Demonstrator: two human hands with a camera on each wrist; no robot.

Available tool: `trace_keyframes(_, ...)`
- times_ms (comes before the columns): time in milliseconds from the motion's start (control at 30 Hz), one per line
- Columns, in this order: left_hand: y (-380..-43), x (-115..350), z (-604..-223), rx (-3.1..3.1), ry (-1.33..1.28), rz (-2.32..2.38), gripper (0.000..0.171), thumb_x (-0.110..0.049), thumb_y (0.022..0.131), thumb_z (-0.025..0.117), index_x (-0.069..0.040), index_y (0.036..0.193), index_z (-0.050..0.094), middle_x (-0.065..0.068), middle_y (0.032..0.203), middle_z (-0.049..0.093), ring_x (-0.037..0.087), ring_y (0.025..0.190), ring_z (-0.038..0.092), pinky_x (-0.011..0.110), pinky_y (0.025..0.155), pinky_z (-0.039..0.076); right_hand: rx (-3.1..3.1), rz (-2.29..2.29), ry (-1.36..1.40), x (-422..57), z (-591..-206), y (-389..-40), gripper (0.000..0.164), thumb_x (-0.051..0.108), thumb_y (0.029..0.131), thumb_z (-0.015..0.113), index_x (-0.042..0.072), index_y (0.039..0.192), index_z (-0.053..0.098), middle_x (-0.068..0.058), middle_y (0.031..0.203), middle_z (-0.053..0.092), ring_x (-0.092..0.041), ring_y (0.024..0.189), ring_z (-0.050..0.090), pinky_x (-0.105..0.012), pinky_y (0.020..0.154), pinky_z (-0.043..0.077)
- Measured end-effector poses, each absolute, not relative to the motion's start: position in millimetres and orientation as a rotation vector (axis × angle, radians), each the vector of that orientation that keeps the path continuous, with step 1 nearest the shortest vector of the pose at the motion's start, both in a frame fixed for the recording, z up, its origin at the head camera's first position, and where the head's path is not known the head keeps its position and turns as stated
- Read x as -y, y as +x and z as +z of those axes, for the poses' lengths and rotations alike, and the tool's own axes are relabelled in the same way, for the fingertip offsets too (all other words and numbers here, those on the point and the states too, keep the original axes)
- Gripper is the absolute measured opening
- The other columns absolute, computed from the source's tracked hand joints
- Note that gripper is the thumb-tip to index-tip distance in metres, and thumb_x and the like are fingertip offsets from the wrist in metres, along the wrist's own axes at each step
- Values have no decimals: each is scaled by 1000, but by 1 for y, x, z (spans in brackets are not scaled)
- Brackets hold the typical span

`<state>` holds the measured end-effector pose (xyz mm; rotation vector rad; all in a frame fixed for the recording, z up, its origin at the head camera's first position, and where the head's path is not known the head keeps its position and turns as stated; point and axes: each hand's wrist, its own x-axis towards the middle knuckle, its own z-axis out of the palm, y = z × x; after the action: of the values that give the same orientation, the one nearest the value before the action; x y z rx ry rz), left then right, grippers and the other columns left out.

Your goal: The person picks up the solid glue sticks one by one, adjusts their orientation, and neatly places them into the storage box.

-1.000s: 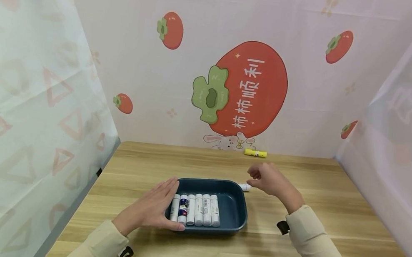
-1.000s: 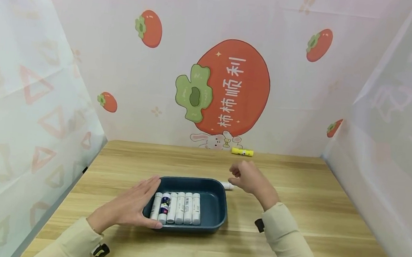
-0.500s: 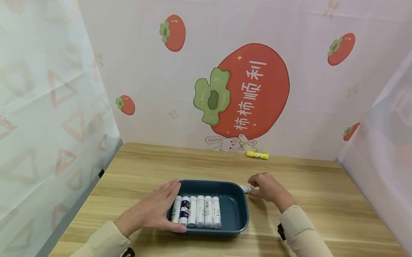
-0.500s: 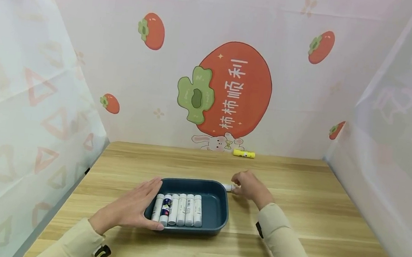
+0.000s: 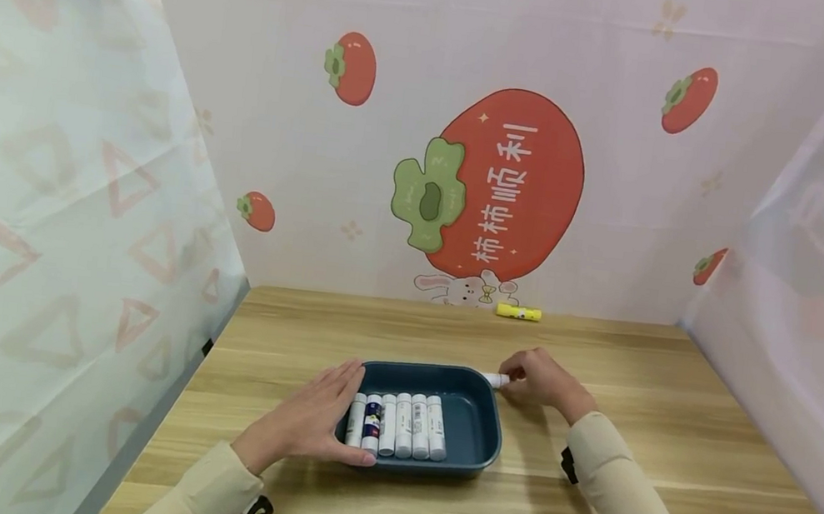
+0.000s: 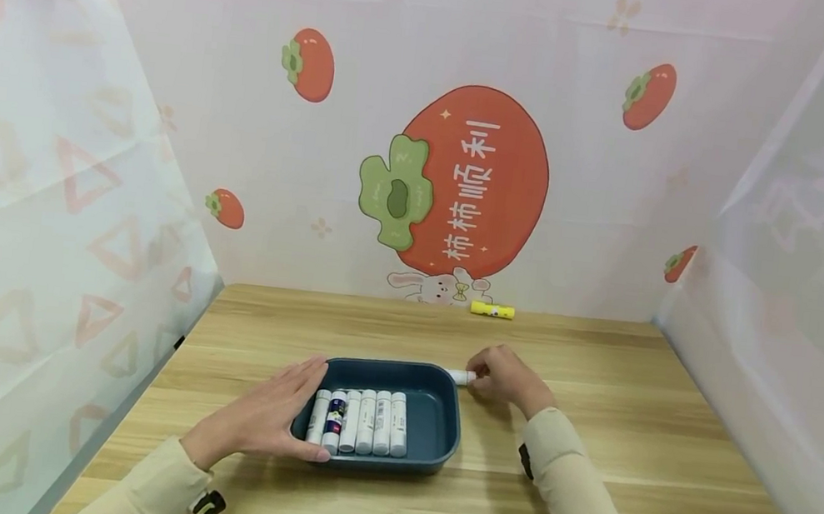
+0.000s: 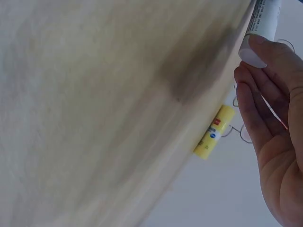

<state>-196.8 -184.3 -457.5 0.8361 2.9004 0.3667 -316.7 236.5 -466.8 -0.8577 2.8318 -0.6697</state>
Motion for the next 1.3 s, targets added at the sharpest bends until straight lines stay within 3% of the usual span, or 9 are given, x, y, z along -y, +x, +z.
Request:
trace_keyframes(100, -198, 184, -454, -2893, 805, 404, 127, -87, 83, 61, -2, 168, 20, 16, 178, 16, 35, 165, 20, 54, 134, 22, -2855, -681, -857, -243, -458, -315, 14, 6, 91, 81, 6, 105, 81, -4, 99, 79, -13, 88, 69, -35, 81, 64)
trace_keyframes(300, -210, 181, -439, -2936, 767, 443, 116, -82, 91, 56, -4, 169, 21, 16, 177, 22, 37, 163, 26, 58, 131, 27, -2885, -743, -936, -252, -426, -316, 7, 8, 91, 81, 10, 98, 81, -1, 96, 78, -12, 87, 70, -32, 77, 63)
trace_keyframes(400, -217, 177, -428, -2971, 760, 468, 111, -80, 93, 54, -6, 169, 22, 15, 176, 26, 37, 161, 30, 58, 130, 29, -2895, -805, -978, -250, -406, -314, 8, 8, 90, 83, 10, 97, 81, -2, 95, 79, -16, 87, 73, -37, 78, 66)
trace_keyframes(600, -231, 158, -409, -3151, 899, 554, 88, -60, 99, 66, -7, 164, 38, 16, 165, 47, 36, 148, 52, 56, 119, 47, -2934, -851, -1060, -233, -370, -300, 17, 13, 88, 86, 12, 105, 83, -6, 105, 80, -18, 91, 75, -47, 84, 67)
trace_keyframes(767, -240, 139, -405, -3339, 1249, 606, 70, -37, 92, 84, -5, 149, 59, 14, 146, 67, 29, 130, 69, 44, 102, 61, -2901, -860, -1117, -217, -358, -283, 21, 19, 88, 88, 16, 109, 83, -2, 107, 80, -14, 91, 75, -38, 84, 67)
trace_keyframes(867, -242, 130, -407, -3399, 1471, 628, 61, -32, 87, 89, -6, 137, 69, 11, 133, 75, 24, 116, 76, 36, 92, 65, -2862, -868, -1161, -208, -357, -276, 22, 21, 89, 87, 18, 110, 83, 3, 104, 80, -9, 90, 74, -30, 83, 66)
trace_keyframes(1067, -242, 119, -415, -3408, 1662, 659, 53, -30, 81, 94, -9, 127, 77, 6, 121, 81, 18, 104, 80, 29, 79, 66, -2770, -917, -1204, -194, -358, -265, 20, 24, 91, 85, 23, 111, 82, 10, 102, 78, -5, 91, 72, -23, 84, 63)
trace_keyframes(1300, -238, 119, -419, -3348, 1781, 743, 44, -21, 81, 94, -11, 121, 80, 5, 113, 83, 16, 97, 81, 28, 75, 66, -2709, -1014, -1268, -188, -365, -260, 21, 24, 92, 84, 20, 113, 81, 4, 107, 79, -14, 93, 74, -24, 87, 62)
